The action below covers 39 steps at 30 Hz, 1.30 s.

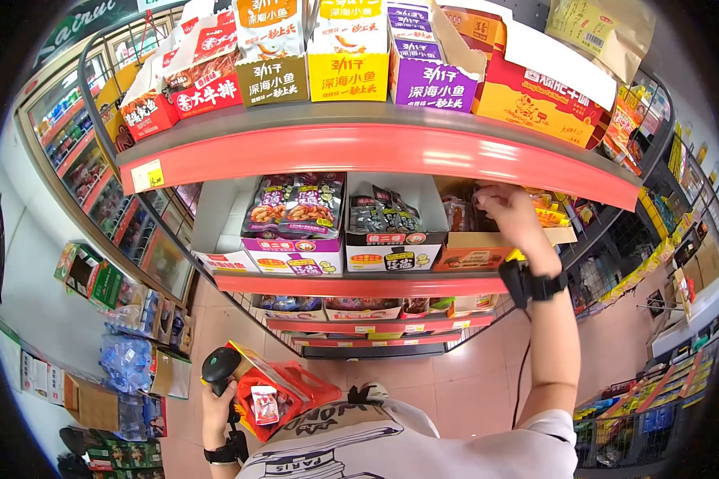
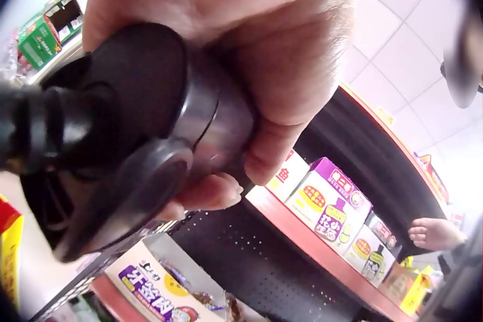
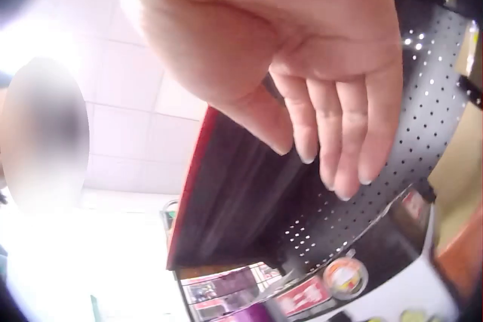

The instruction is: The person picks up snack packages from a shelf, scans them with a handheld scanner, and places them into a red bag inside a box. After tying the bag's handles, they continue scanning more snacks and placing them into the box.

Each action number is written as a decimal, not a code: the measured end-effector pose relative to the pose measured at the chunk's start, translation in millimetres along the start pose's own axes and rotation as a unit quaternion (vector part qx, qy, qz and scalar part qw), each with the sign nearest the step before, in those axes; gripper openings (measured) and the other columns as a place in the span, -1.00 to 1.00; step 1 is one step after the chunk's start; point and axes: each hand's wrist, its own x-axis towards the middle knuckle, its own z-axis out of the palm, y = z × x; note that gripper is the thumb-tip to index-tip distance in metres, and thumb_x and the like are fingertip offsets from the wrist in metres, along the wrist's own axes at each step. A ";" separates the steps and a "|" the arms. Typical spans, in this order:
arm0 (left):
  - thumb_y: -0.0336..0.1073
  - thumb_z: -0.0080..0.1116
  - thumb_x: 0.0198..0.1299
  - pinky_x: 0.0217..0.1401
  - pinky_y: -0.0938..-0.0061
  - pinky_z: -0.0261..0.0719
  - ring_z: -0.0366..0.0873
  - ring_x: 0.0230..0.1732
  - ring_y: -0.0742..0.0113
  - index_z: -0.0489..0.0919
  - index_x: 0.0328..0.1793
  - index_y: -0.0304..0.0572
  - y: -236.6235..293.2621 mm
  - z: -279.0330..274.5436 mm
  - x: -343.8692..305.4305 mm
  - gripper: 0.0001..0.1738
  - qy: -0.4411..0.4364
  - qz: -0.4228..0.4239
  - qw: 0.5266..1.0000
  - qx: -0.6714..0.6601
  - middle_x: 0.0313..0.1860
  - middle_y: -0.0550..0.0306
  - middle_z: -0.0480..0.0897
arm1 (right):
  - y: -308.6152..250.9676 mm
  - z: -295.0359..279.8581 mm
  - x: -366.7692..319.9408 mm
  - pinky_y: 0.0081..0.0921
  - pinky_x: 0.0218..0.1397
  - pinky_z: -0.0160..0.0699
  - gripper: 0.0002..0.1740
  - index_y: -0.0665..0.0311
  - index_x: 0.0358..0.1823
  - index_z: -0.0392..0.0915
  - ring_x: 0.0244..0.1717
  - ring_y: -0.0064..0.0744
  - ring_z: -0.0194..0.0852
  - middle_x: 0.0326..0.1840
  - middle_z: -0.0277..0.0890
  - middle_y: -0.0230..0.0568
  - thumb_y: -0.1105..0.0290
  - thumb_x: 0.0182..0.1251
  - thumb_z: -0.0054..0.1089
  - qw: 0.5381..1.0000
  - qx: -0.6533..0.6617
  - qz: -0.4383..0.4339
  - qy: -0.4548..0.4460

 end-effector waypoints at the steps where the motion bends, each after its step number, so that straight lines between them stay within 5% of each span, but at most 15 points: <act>1: -0.39 0.24 0.12 -0.52 0.61 0.40 0.43 -0.59 0.53 0.45 -0.24 -0.28 -1.2 0.2 -0.8 -0.80 0.000 0.001 1.000 -0.001 -0.57 0.25 0.50 | 7.5 -5.4 12.0 -0.57 -0.10 0.48 -0.69 0.45 -0.02 0.46 -0.17 -0.46 0.54 -0.18 0.57 -0.15 0.44 0.24 0.10 1.000 -0.001 -0.002 0.000; 3: -0.39 0.24 0.12 -0.51 0.61 0.39 0.43 -0.59 0.53 0.45 -0.23 -0.29 -5.4 -0.7 -2.4 -0.80 0.011 -0.002 1.000 0.002 -0.57 0.26 0.50 | 12.7 -11.4 30.9 -0.50 -0.13 0.50 -0.58 0.54 -0.02 0.43 -0.19 -0.27 0.55 -0.19 0.55 -0.02 0.33 0.20 0.15 0.956 -0.286 0.007 -0.070; 6: -0.39 0.25 0.12 -0.52 0.61 0.38 0.43 -0.59 0.53 0.46 -0.23 -0.29 -7.8 -1.8 -4.3 -0.80 0.016 -0.004 1.000 0.001 -0.57 0.26 0.49 | 6.6 0.1 42.1 -0.38 -0.11 0.52 -0.48 0.59 -0.10 0.46 -0.17 -0.14 0.54 -0.19 0.55 0.10 0.19 0.13 0.22 0.933 -0.317 0.022 -0.166; 8: -0.38 0.25 0.11 -0.52 0.61 0.38 0.43 -0.59 0.53 0.46 -0.23 -0.30 -9.5 -2.6 -5.5 -0.80 0.023 0.002 1.000 0.006 -0.57 0.26 0.50 | -23.3 12.8 43.2 -0.30 -0.04 0.50 -0.48 0.57 -0.08 0.48 -0.08 -0.06 0.53 -0.09 0.53 0.16 0.23 0.07 0.22 0.908 -0.334 0.141 -0.210; 10: -0.38 0.26 0.11 -0.53 0.61 0.38 0.43 -0.59 0.52 0.47 -0.23 -0.30 -11.2 -3.8 -6.8 -0.79 0.030 0.007 0.999 0.012 -0.57 0.26 0.50 | -9.5 23.7 53.6 -0.43 -0.45 0.53 -0.68 0.50 -0.32 0.53 -0.31 -0.20 0.57 -0.25 0.53 0.10 0.38 -0.06 0.25 0.827 -0.505 0.105 -0.222; 11: -0.38 0.26 0.11 -0.53 0.61 0.38 0.43 -0.59 0.52 0.47 -0.23 -0.30 -12.1 -4.4 -7.2 -0.79 0.029 0.004 1.000 0.013 -0.57 0.26 0.50 | 37.3 21.3 70.2 -0.33 -0.18 0.56 -0.63 0.49 -0.25 0.56 -0.17 -0.03 0.56 -0.11 0.51 0.17 0.47 -0.20 0.18 0.839 -0.499 0.064 -0.209; 14: -0.37 0.26 0.11 -0.54 0.60 0.38 0.43 -0.59 0.52 0.47 -0.23 -0.31 -13.1 -6.0 -9.6 -0.79 0.030 0.001 1.000 0.010 -0.56 0.26 0.50 | 54.0 22.9 60.8 -0.29 0.05 0.46 -0.55 0.45 -0.16 0.57 0.00 0.04 0.49 -0.07 0.50 0.21 0.50 -0.24 0.17 0.800 -0.591 -0.074 -0.070; 16: -0.37 0.25 0.11 -0.54 0.60 0.39 0.43 -0.60 0.52 0.47 -0.22 -0.31 -15.1 -6.3 -11.7 -0.79 0.032 -0.002 0.999 0.006 -0.56 0.26 0.51 | 25.9 25.4 53.6 -0.31 0.13 0.40 -0.40 0.42 -0.01 0.51 0.10 0.02 0.42 -0.04 0.49 0.20 0.49 -0.27 0.20 0.804 -0.583 -0.075 -0.083; 19: -0.37 0.25 0.12 -0.53 0.60 0.39 0.43 -0.59 0.52 0.47 -0.22 -0.31 -19.8 -7.9 -13.6 -0.79 0.038 -0.002 0.999 0.001 -0.55 0.25 0.51 | 20.9 21.9 59.0 -0.31 0.13 0.38 -0.31 0.40 0.12 0.41 0.08 0.06 0.42 -0.02 0.49 0.20 0.48 -0.23 0.20 0.837 -0.532 0.022 -0.128; 22: -0.37 0.26 0.11 -0.53 0.60 0.40 0.44 -0.59 0.52 0.47 -0.21 -0.31 -19.9 -6.3 -11.3 -0.78 0.034 -0.006 0.999 0.012 -0.55 0.25 0.51 | 89.3 8.5 84.5 -0.28 0.03 0.43 -0.59 0.40 -0.03 0.51 -0.02 0.05 0.49 -0.11 0.49 0.28 0.37 0.06 0.06 0.855 -0.488 0.051 -0.171; 24: -0.38 0.21 0.14 -0.50 0.61 0.41 0.43 -0.56 0.53 0.50 -0.18 -0.31 -20.2 -3.7 -7.6 -0.81 0.026 -0.007 0.999 0.032 -0.50 0.24 0.53 | 129.8 5.2 97.6 -0.27 -0.12 0.51 -0.68 0.44 -0.11 0.52 -0.10 -0.07 0.54 -0.20 0.53 0.22 0.36 0.24 -0.03 0.912 -0.379 -0.155 -0.001; 28: -0.37 0.26 0.10 -0.53 0.60 0.38 0.43 -0.58 0.53 0.46 -0.20 -0.31 -9.2 5.8 -4.6 -0.77 0.026 -0.016 0.999 0.023 -0.55 0.27 0.49 | 29.9 -0.1 53.1 -0.35 -0.32 0.58 -0.63 0.46 0.02 0.41 -0.24 -0.19 0.61 -0.19 0.57 0.05 0.30 0.36 -0.07 0.935 -0.351 -0.035 0.019; 30: -0.37 0.27 0.10 -0.52 0.60 0.38 0.42 -0.57 0.54 0.46 -0.19 -0.30 -8.6 9.2 -2.7 -0.76 0.013 -0.027 0.999 0.026 -0.54 0.28 0.48 | 30.1 -7.1 35.2 -0.52 -0.49 0.59 -0.57 0.43 0.09 0.34 -0.40 -0.29 0.62 -0.21 0.58 -0.11 0.19 0.41 -0.09 0.995 0.007 0.045 0.090; 32: -0.37 0.27 0.10 -0.52 0.61 0.38 0.42 -0.57 0.54 0.47 -0.19 -0.30 -4.7 13.3 -3.1 -0.76 0.001 -0.027 0.999 0.022 -0.53 0.28 0.48 | -17.4 -2.2 -5.4 -0.59 -0.53 0.59 -0.66 0.35 0.03 0.35 -0.50 -0.31 0.61 -0.28 0.56 -0.08 0.22 0.46 -0.18 0.973 0.209 0.099 0.025; 39: -0.39 0.26 0.10 -0.49 0.61 0.39 0.42 -0.53 0.56 0.48 -0.13 -0.31 1.8 23.3 -1.1 -0.74 -0.019 -0.010 0.999 0.045 -0.49 0.28 0.50 | -17.3 28.5 -76.7 -0.62 -0.50 0.56 -0.89 0.25 -0.19 0.31 -0.54 -0.43 0.58 -0.40 0.52 -0.27 0.38 0.39 -0.04 0.938 0.309 0.112 -0.106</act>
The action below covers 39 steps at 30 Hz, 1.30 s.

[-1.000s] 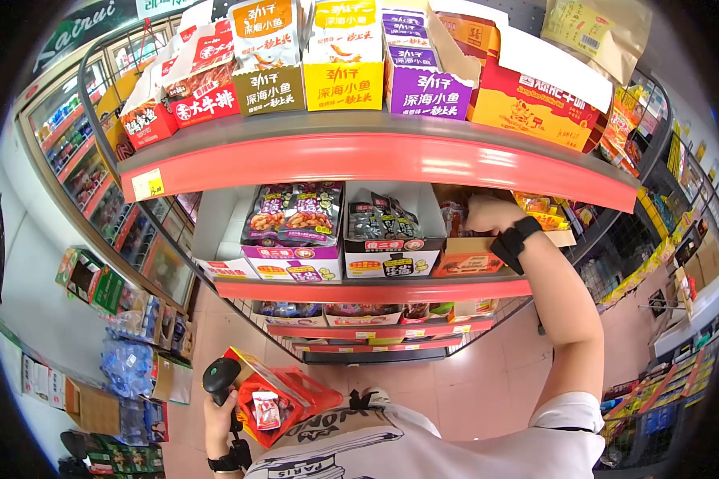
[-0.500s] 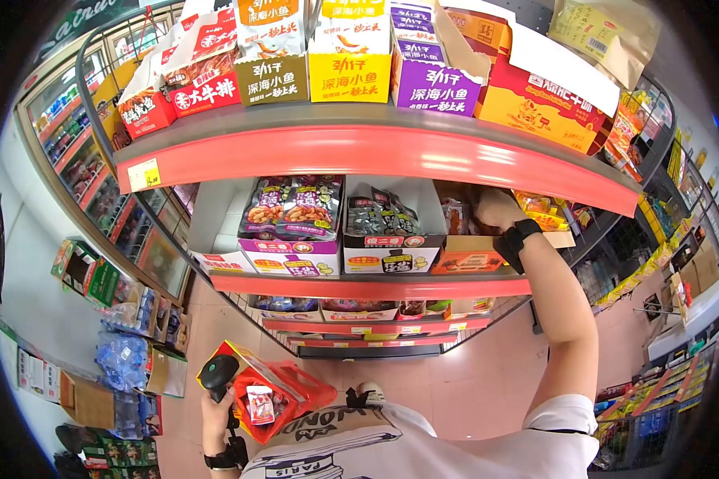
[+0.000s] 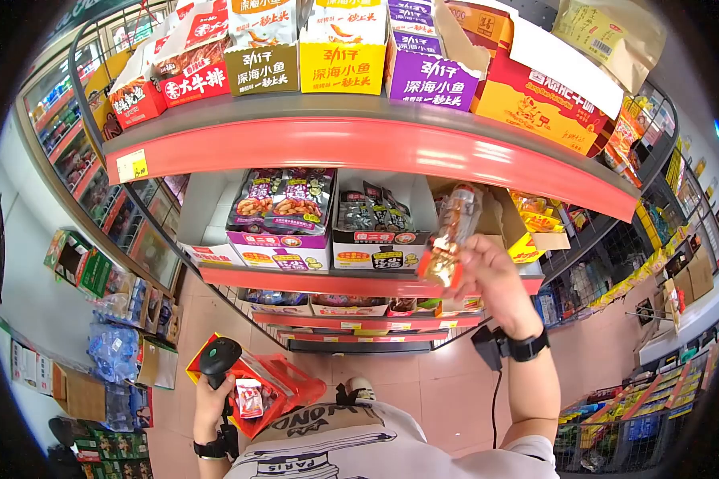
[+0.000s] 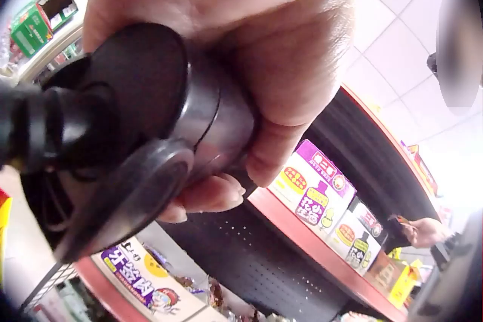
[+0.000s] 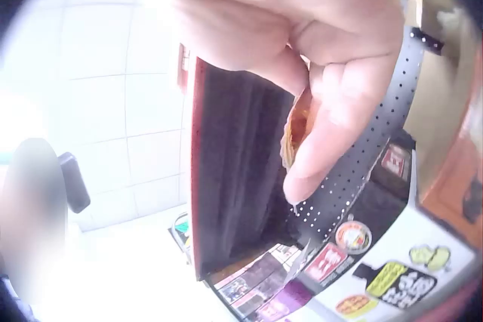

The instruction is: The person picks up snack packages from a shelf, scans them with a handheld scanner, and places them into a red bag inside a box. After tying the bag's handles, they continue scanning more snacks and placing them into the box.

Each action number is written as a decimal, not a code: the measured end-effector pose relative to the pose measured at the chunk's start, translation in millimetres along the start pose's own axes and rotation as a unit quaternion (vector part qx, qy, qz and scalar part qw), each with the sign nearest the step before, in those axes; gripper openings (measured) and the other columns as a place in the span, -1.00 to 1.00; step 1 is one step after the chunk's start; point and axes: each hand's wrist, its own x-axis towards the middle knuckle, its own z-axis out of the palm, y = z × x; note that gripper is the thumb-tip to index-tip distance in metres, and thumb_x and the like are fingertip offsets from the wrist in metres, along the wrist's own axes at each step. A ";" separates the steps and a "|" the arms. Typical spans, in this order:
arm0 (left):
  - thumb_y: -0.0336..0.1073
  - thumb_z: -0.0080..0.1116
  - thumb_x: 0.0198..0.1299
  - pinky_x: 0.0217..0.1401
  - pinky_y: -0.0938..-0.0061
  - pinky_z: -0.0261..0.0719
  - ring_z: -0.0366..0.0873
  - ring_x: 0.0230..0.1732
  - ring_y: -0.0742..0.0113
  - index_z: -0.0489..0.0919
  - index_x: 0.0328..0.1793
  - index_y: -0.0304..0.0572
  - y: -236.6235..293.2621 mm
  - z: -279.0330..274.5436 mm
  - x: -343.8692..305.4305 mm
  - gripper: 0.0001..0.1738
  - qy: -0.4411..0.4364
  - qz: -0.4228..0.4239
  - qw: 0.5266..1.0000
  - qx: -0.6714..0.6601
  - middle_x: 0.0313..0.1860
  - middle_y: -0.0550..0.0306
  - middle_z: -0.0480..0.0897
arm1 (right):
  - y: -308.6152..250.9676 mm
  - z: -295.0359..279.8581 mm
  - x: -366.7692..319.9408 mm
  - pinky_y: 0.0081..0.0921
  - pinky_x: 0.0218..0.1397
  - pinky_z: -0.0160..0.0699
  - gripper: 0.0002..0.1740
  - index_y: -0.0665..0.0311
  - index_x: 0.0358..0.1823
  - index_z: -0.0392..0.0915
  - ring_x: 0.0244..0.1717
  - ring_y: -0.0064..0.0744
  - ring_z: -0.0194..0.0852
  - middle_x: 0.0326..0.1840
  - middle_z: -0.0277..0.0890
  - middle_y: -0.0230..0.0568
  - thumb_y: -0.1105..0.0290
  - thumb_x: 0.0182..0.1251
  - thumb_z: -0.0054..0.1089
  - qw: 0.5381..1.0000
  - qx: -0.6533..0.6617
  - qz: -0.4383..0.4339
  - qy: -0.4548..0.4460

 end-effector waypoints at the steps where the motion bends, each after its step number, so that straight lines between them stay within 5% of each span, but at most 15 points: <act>1: -0.39 0.26 0.10 -0.49 0.61 0.39 0.42 -0.53 0.56 0.48 -0.13 -0.31 2.8 1.1 0.1 -0.74 0.002 -0.002 1.000 0.002 -0.49 0.28 0.50 | -0.7 12.8 -5.5 -0.62 -0.49 0.56 -0.90 0.26 -0.19 0.31 -0.55 -0.46 0.56 -0.40 0.51 -0.28 0.43 0.36 0.00 1.000 -0.009 0.005 -0.008; 5: -0.39 0.26 0.09 -0.48 0.61 0.38 0.40 -0.52 0.58 0.48 -0.12 -0.31 9.5 3.9 -2.2 -0.73 0.000 -0.018 1.000 0.011 -0.48 0.29 0.50 | 32.8 38.6 -10.9 -0.58 -0.44 0.49 -0.91 0.29 -0.21 0.37 -0.37 -0.57 0.54 -0.38 0.50 -0.33 0.56 0.29 0.04 0.981 -0.168 -0.096 -0.020; 6: -0.39 0.26 0.08 -0.48 0.61 0.38 0.40 -0.51 0.59 0.48 -0.12 -0.30 13.8 5.9 -3.7 -0.73 -0.011 -0.017 1.000 0.008 -0.48 0.30 0.50 | 40.4 45.7 -9.6 -0.50 -0.42 0.46 -0.94 0.29 -0.29 0.42 -0.34 -0.47 0.56 -0.41 0.51 -0.25 0.57 0.23 0.08 0.919 -0.331 -0.214 -0.004; 7: -0.40 0.27 0.08 -0.47 0.60 0.38 0.40 -0.51 0.59 0.48 -0.12 -0.30 17.4 7.0 -5.7 -0.73 -0.020 -0.018 1.000 0.004 -0.48 0.30 0.50 | 41.7 51.9 -8.0 -0.50 -0.42 0.46 -0.94 0.29 -0.29 0.42 -0.34 -0.47 0.56 -0.41 0.51 -0.25 0.57 0.23 0.08 0.921 -0.326 -0.213 -0.014; 9: -0.38 0.29 0.07 -0.31 0.58 0.46 0.45 -0.38 0.56 0.49 -0.11 -0.30 23.4 7.9 -10.8 -0.71 -0.028 -0.017 0.999 0.005 -0.37 0.26 0.56 | 43.3 65.2 -5.5 -0.44 -0.40 0.48 -0.94 0.30 -0.34 0.45 -0.40 -0.29 0.54 -0.44 0.50 -0.13 0.60 0.16 0.10 0.752 -0.548 -0.362 -0.056; 11: -0.37 0.30 0.07 -0.18 0.56 0.46 0.46 -0.29 0.54 0.49 -0.07 -0.29 18.0 5.2 -12.5 -0.67 -0.045 -0.004 0.999 -0.003 -0.29 0.24 0.58 | 51.2 78.2 -1.0 -0.40 -0.39 0.50 -0.89 0.31 -0.31 0.46 -0.41 -0.10 0.50 -0.47 0.49 -0.06 0.60 0.11 0.12 0.769 -0.512 -0.373 -0.086; 13: -0.36 0.30 0.07 -0.15 0.56 0.46 0.46 -0.27 0.54 0.49 -0.05 -0.29 21.3 3.0 -17.2 -0.66 -0.042 0.005 0.999 0.011 -0.28 0.24 0.58 | 65.7 87.2 2.7 -0.49 -0.35 0.48 -0.90 0.32 -0.26 0.45 -0.41 -0.31 0.51 -0.43 0.49 -0.18 0.61 0.19 0.07 0.870 -0.393 -0.272 -0.120; 14: -0.35 0.30 0.08 -0.13 0.56 0.45 0.45 -0.25 0.54 0.49 -0.03 -0.29 23.8 3.0 -18.5 -0.65 -0.049 0.018 0.998 0.025 -0.27 0.23 0.58 | 73.7 90.8 5.4 -0.49 -0.35 0.48 -0.90 0.32 -0.26 0.45 -0.41 -0.31 0.51 -0.43 0.49 -0.18 0.61 0.19 0.07 0.869 -0.391 -0.275 -0.128; 15: -0.35 0.30 0.08 -0.13 0.56 0.45 0.45 -0.25 0.54 0.49 -0.03 -0.29 26.7 3.3 -20.5 -0.65 -0.042 0.016 0.999 0.022 -0.27 0.23 0.58 | 83.3 94.1 8.0 -0.55 -0.31 0.46 -0.90 0.32 -0.23 0.43 -0.38 -0.44 0.48 -0.40 0.47 -0.26 0.61 0.23 0.04 0.941 -0.235 -0.149 -0.191; 16: -0.35 0.29 0.09 -0.13 0.56 0.46 0.46 -0.25 0.54 0.49 -0.03 -0.29 30.2 3.2 -23.4 -0.66 -0.050 0.024 0.998 0.017 -0.27 0.24 0.58 | 91.5 97.3 10.0 -0.61 -0.27 0.43 -0.89 0.32 -0.20 0.42 -0.36 -0.57 0.45 -0.36 0.44 -0.33 0.62 0.27 0.01 0.967 -0.069 -0.012 -0.245; 19: -0.36 0.28 0.10 -0.12 0.56 0.47 0.47 -0.24 0.54 0.49 -0.03 -0.30 42.9 3.3 -32.1 -0.67 -0.058 0.013 0.998 0.005 -0.27 0.25 0.59 | 107.9 108.8 14.4 -0.69 -0.21 0.37 -0.88 0.33 -0.15 0.38 -0.30 -0.72 0.35 -0.31 0.37 -0.42 0.62 0.33 -0.05 0.943 -0.021 0.068 -0.325; 23: -0.37 0.27 0.11 -0.12 0.56 0.49 0.49 -0.24 0.54 0.50 -0.01 -0.31 58.6 3.4 -41.1 -0.67 -0.063 -0.013 0.998 -0.015 -0.24 0.24 0.59 | 130.9 125.1 14.5 -0.70 -0.23 0.36 -0.89 0.33 -0.15 0.38 -0.31 -0.73 0.35 -0.31 0.39 -0.42 0.61 0.32 -0.04 0.926 -0.026 0.067 -0.370; 28: -0.30 0.29 0.11 0.02 0.52 0.41 0.45 -0.13 0.48 0.52 0.00 -0.32 54.6 5.1 -41.6 -0.63 -0.042 0.061 0.997 0.010 -0.20 0.20 0.60 | 145.5 144.0 11.8 -0.69 -0.13 0.38 -0.89 0.32 -0.18 0.42 -0.20 -0.72 0.38 -0.27 0.41 -0.44 0.61 0.29 0.01 0.925 -0.036 0.086 -0.369; 34: -0.23 0.29 0.12 -0.01 0.52 0.40 0.44 -0.16 0.47 0.52 0.01 -0.28 55.6 7.2 -39.3 -0.61 -0.053 0.023 0.998 0.014 -0.19 0.18 0.60 | 165.9 163.6 10.3 -0.68 -0.15 0.37 -0.91 0.34 -0.18 0.42 -0.24 -0.71 0.36 -0.26 0.43 -0.43 0.54 0.31 0.03 0.934 -0.100 0.003 -0.343; 39: -0.22 0.28 0.13 0.01 0.51 0.39 0.44 -0.16 0.45 0.52 0.02 -0.28 53.6 7.9 -38.3 -0.61 -0.062 0.023 0.998 0.003 -0.17 0.17 0.60 | 173.8 177.8 9.6 -0.59 -0.30 0.42 -0.91 0.33 -0.21 0.43 -0.40 -0.53 0.46 -0.42 0.50 -0.22 0.51 0.27 0.06 0.936 -0.184 -0.066 -0.293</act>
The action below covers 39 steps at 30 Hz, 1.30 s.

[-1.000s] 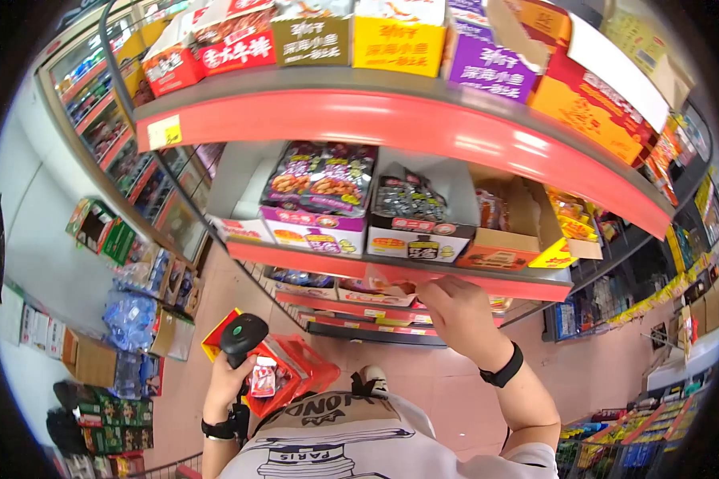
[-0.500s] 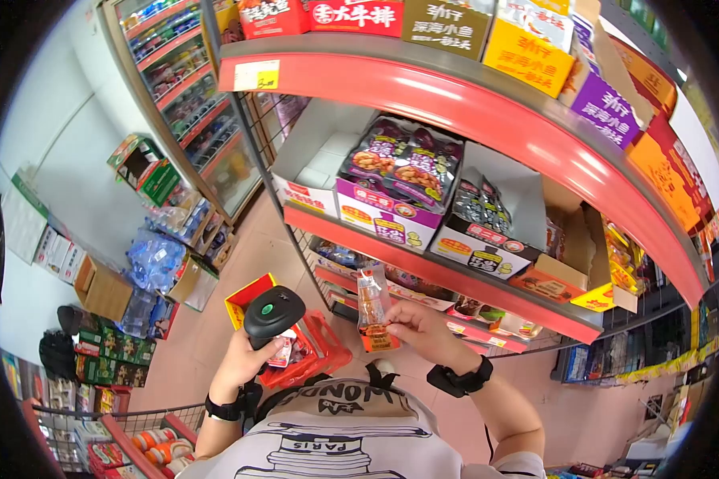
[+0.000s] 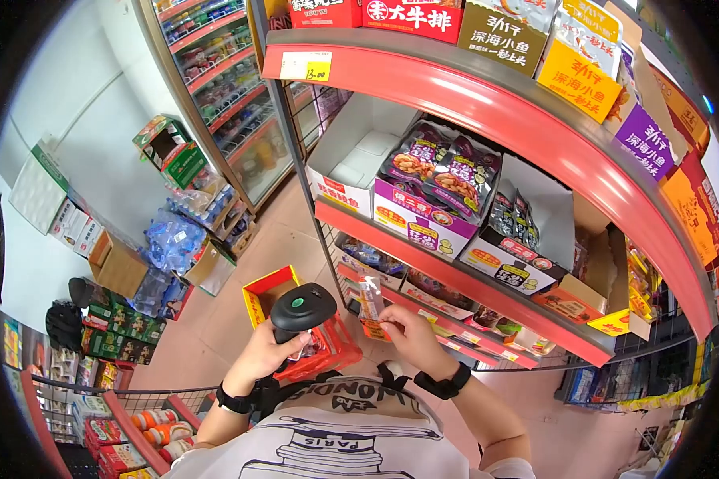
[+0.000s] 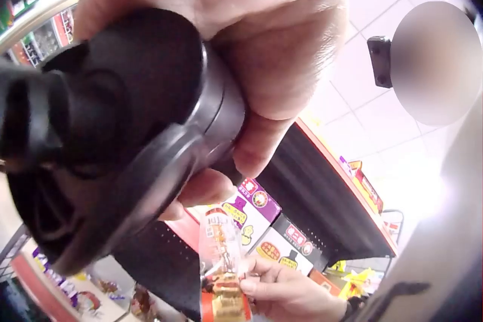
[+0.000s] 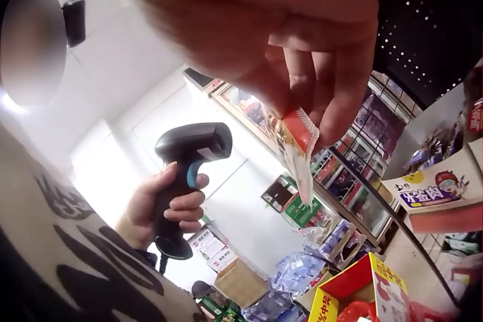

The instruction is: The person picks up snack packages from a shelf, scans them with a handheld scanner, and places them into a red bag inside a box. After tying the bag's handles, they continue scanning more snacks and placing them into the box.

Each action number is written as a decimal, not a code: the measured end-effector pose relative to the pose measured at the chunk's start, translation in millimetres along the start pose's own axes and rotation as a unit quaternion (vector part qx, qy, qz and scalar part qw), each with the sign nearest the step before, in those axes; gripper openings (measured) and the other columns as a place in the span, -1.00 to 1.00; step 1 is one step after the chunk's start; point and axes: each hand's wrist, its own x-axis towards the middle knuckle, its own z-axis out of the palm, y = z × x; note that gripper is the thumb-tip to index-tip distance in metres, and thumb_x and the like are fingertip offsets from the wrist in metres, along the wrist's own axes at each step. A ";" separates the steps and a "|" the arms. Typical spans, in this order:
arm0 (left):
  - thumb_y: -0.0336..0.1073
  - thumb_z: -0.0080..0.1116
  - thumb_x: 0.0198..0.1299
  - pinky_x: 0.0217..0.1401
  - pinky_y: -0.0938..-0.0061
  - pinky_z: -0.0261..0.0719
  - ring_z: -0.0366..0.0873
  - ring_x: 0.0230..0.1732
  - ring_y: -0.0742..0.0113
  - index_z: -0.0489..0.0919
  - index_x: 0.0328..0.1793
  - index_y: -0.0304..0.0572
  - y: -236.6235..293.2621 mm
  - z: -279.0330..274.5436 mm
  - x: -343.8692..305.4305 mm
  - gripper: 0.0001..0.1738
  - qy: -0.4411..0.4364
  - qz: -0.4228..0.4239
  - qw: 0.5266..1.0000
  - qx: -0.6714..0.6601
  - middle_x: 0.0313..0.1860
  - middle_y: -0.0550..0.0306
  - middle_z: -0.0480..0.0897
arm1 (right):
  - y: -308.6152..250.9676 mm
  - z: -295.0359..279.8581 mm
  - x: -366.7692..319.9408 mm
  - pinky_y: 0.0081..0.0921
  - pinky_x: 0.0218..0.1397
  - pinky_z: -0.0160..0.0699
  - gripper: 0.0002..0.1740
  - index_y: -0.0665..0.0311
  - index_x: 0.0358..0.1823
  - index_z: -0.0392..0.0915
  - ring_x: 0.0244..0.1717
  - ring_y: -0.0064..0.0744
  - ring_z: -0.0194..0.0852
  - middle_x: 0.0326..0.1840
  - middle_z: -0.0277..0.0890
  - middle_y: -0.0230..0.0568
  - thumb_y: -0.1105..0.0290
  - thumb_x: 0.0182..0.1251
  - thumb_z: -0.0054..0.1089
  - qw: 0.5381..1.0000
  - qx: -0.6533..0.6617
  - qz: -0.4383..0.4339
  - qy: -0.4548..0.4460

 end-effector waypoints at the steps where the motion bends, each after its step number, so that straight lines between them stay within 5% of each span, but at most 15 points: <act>1: -0.22 0.28 0.13 -0.02 0.51 0.40 0.44 -0.18 0.46 0.53 0.01 -0.28 -1.5 -0.5 0.1 -0.62 -0.002 0.003 1.000 -0.001 -0.20 0.18 0.60 | 3.0 2.5 1.4 -0.59 -0.30 0.42 -0.91 0.33 -0.21 0.43 -0.40 -0.53 0.46 -0.42 0.50 -0.22 0.51 0.27 0.06 1.000 0.001 0.000 -0.001; 11: -0.22 0.25 0.16 -0.46 0.58 0.34 0.35 -0.55 0.58 0.55 -0.13 -0.25 -13.9 -12.7 -4.8 -0.72 -0.001 -0.017 1.000 -0.022 -0.56 0.35 0.48 | 7.4 24.6 10.8 -0.53 -0.35 0.40 -0.92 0.31 -0.25 0.45 -0.48 -0.43 0.46 -0.47 0.49 -0.21 0.49 0.25 0.08 0.999 -0.037 -0.007 -0.033; 19: -0.23 0.23 0.19 -0.42 0.63 0.36 0.38 -0.50 0.60 0.53 -0.16 -0.25 -18.1 -35.6 -22.6 -0.75 0.032 -0.013 0.996 -0.086 -0.50 0.31 0.50 | 14.8 53.7 26.9 -0.48 -0.38 0.40 -0.92 0.27 -0.26 0.46 -0.50 -0.30 0.49 -0.50 0.51 -0.17 0.49 0.22 0.10 0.997 -0.044 -0.025 -0.061; 25: -0.20 0.21 0.20 -0.40 0.64 0.39 0.41 -0.49 0.57 0.51 -0.18 -0.26 -13.2 -53.2 -39.0 -0.74 0.061 -0.060 0.974 -0.209 -0.47 0.29 0.50 | 23.5 82.1 42.2 -0.39 -0.41 0.45 -0.92 0.29 -0.35 0.43 -0.46 -0.12 0.53 -0.49 0.55 -0.16 0.47 0.17 0.13 0.977 -0.190 -0.087 -0.039; 34: -0.13 0.18 0.21 -0.43 0.62 0.38 0.40 -0.48 0.55 0.47 -0.28 -0.18 -15.7 -63.7 -55.2 -0.73 0.103 -0.071 0.975 -0.184 -0.51 0.30 0.47 | 32.0 124.5 64.1 -0.45 -0.38 0.49 -0.91 0.34 -0.36 0.41 -0.43 -0.22 0.60 -0.47 0.56 -0.10 0.51 0.18 0.13 0.991 -0.025 -0.045 -0.123; 36: -0.13 0.17 0.22 -0.43 0.63 0.38 0.40 -0.49 0.56 0.47 -0.29 -0.17 -16.7 -65.3 -58.1 -0.73 0.110 -0.070 0.974 -0.186 -0.51 0.31 0.47 | 28.9 131.1 66.4 -0.63 -0.32 0.47 -0.94 0.40 -0.35 0.40 -0.39 -0.61 0.55 -0.48 0.54 -0.25 0.57 0.23 0.09 0.988 -0.029 -0.035 -0.149; 39: -0.19 0.19 0.22 -0.36 0.62 0.39 0.40 -0.46 0.56 0.49 -0.20 -0.27 -19.9 -67.7 -61.6 -0.73 0.100 -0.078 0.969 -0.210 -0.47 0.27 0.50 | 17.2 137.8 68.2 -0.63 -0.32 0.47 -0.93 0.40 -0.35 0.39 -0.39 -0.61 0.55 -0.48 0.54 -0.25 0.56 0.24 0.09 0.985 -0.048 -0.047 -0.158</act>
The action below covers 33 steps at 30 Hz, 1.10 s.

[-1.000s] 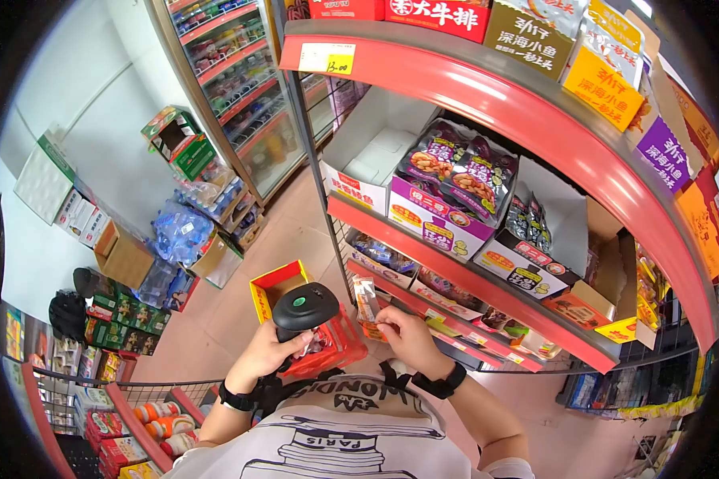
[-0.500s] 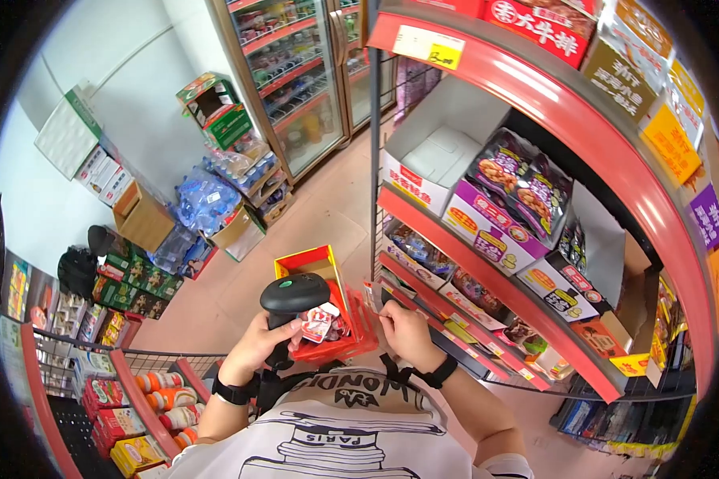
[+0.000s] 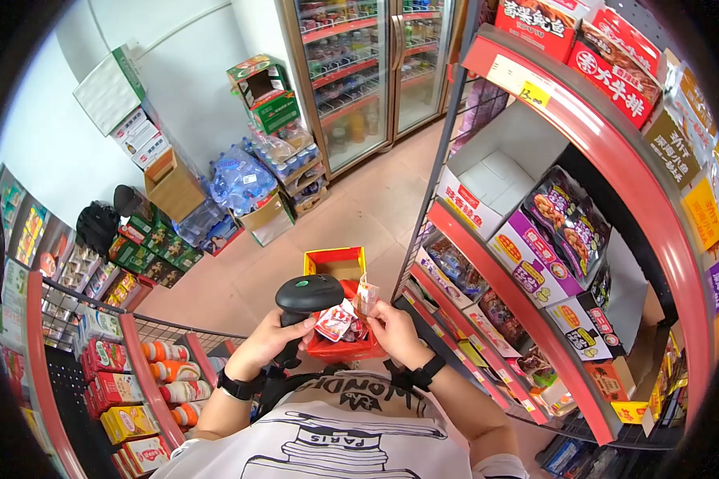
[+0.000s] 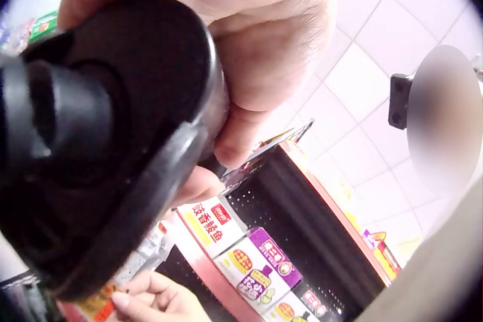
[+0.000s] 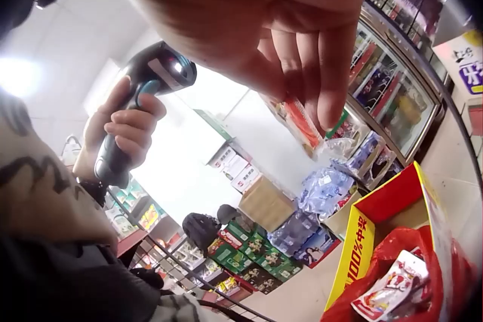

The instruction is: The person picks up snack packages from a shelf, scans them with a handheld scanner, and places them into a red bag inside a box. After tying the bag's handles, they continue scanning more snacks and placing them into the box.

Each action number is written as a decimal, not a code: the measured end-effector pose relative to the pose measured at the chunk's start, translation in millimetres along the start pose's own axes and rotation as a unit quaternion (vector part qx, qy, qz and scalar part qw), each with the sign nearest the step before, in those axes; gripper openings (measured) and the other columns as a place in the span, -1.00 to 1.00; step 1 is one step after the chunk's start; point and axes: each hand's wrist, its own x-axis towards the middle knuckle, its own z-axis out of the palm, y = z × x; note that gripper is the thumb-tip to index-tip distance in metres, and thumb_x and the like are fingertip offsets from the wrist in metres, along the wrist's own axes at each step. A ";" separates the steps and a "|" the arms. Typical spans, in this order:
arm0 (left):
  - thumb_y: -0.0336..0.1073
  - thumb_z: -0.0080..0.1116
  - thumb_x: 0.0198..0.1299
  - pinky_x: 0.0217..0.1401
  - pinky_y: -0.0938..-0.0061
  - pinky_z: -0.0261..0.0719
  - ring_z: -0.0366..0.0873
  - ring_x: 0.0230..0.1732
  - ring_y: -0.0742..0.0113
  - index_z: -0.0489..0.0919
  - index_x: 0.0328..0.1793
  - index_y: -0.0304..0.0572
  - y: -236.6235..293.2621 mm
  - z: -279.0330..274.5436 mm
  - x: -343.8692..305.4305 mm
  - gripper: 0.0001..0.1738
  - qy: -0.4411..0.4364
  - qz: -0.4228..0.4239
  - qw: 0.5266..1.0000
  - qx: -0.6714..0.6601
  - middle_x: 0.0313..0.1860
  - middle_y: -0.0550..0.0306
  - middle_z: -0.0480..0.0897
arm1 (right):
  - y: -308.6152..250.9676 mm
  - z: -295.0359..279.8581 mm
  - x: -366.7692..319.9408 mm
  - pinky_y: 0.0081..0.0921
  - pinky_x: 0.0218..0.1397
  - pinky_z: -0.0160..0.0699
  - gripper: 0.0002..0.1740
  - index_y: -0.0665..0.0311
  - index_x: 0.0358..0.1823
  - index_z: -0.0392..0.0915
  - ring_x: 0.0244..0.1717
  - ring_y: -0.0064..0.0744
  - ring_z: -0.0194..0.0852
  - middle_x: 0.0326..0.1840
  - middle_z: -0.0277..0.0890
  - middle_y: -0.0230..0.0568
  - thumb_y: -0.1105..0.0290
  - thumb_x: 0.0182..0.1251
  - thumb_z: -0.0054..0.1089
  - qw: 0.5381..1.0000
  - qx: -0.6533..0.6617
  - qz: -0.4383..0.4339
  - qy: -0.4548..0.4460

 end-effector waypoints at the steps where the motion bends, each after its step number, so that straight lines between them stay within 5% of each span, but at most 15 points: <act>1: -0.19 0.19 0.22 -0.36 0.62 0.39 0.40 -0.46 0.56 0.49 -0.20 -0.26 -1.9 -1.5 -0.3 -0.73 -0.001 0.000 1.000 -0.001 -0.47 0.28 0.49 | 0.0 2.3 1.9 -0.63 -0.32 0.47 -0.93 0.40 -0.35 0.39 -0.39 -0.61 0.55 -0.48 0.54 -0.25 0.56 0.24 0.09 1.000 0.000 -0.003 -0.003; 13: -0.21 0.20 0.21 -0.39 0.62 0.36 0.39 -0.48 0.55 0.49 -0.20 -0.26 -0.7 -8.0 -10.2 -0.75 0.000 0.005 1.000 0.019 -0.51 0.29 0.47 | 0.4 15.2 7.8 -0.68 -0.32 0.44 -0.93 0.38 -0.37 0.38 -0.37 -0.70 0.50 -0.48 0.51 -0.32 0.58 0.25 0.08 0.996 0.088 -0.003 -0.016; 16: -0.21 0.20 0.21 -0.40 0.62 0.37 0.39 -0.50 0.55 0.48 -0.20 -0.25 -2.5 -11.6 -10.1 -0.75 0.010 0.014 0.999 0.032 -0.54 0.29 0.47 | 12.2 18.5 9.7 -0.57 -0.29 0.48 -0.93 0.41 -0.34 0.40 -0.36 -0.51 0.59 -0.44 0.57 -0.15 0.59 0.22 0.11 0.986 0.163 0.017 -0.034; 23: -0.21 0.22 0.17 -0.42 0.60 0.38 0.41 -0.50 0.51 0.47 -0.07 -0.28 -2.2 -29.7 -11.2 -0.67 0.089 0.031 0.995 0.021 -0.50 0.26 0.47 | 63.7 27.4 16.7 -0.48 -0.26 0.48 -0.90 0.35 -0.31 0.45 -0.34 -0.33 0.59 -0.43 0.56 -0.14 0.52 0.15 0.13 0.991 0.050 0.102 -0.068; 25: -0.22 0.22 0.17 -0.42 0.60 0.37 0.41 -0.50 0.50 0.47 -0.07 -0.28 -3.5 -36.7 -12.6 -0.68 0.092 0.026 0.995 0.017 -0.51 0.26 0.47 | 82.4 35.0 19.4 -0.56 -0.38 0.39 -0.92 0.37 -0.29 0.43 -0.45 -0.54 0.45 -0.49 0.49 -0.25 0.57 0.17 0.06 0.983 -0.066 0.122 -0.119; 26: -0.23 0.21 0.17 -0.42 0.59 0.37 0.41 -0.50 0.50 0.47 -0.07 -0.29 -4.1 -40.3 -13.1 -0.68 0.097 0.024 0.995 0.015 -0.51 0.26 0.47 | 94.6 42.0 20.9 -0.44 -0.31 0.45 -0.90 0.32 -0.31 0.49 -0.40 -0.33 0.53 -0.45 0.54 -0.15 0.49 0.13 0.08 0.980 -0.085 0.128 -0.127; 30: -0.24 0.20 0.17 -0.41 0.58 0.38 0.41 -0.51 0.49 0.47 -0.08 -0.30 -4.2 -52.3 -17.3 -0.69 0.107 0.006 0.994 0.018 -0.52 0.26 0.46 | 101.5 71.7 33.5 -0.20 -0.12 0.49 -0.79 0.22 -0.27 0.57 -0.16 -0.03 0.56 -0.25 0.57 0.02 0.30 0.13 0.09 0.951 -0.211 0.137 -0.181; 33: -0.24 0.20 0.17 -0.39 0.57 0.38 0.40 -0.52 0.49 0.47 -0.08 -0.29 -8.5 -64.8 -17.6 -0.70 0.111 0.003 0.993 0.025 -0.53 0.26 0.46 | 99.3 91.0 48.1 -0.22 -0.09 0.49 -0.75 0.21 -0.21 0.59 -0.13 -0.04 0.56 -0.20 0.58 0.03 0.29 0.11 0.09 0.932 -0.231 0.185 -0.208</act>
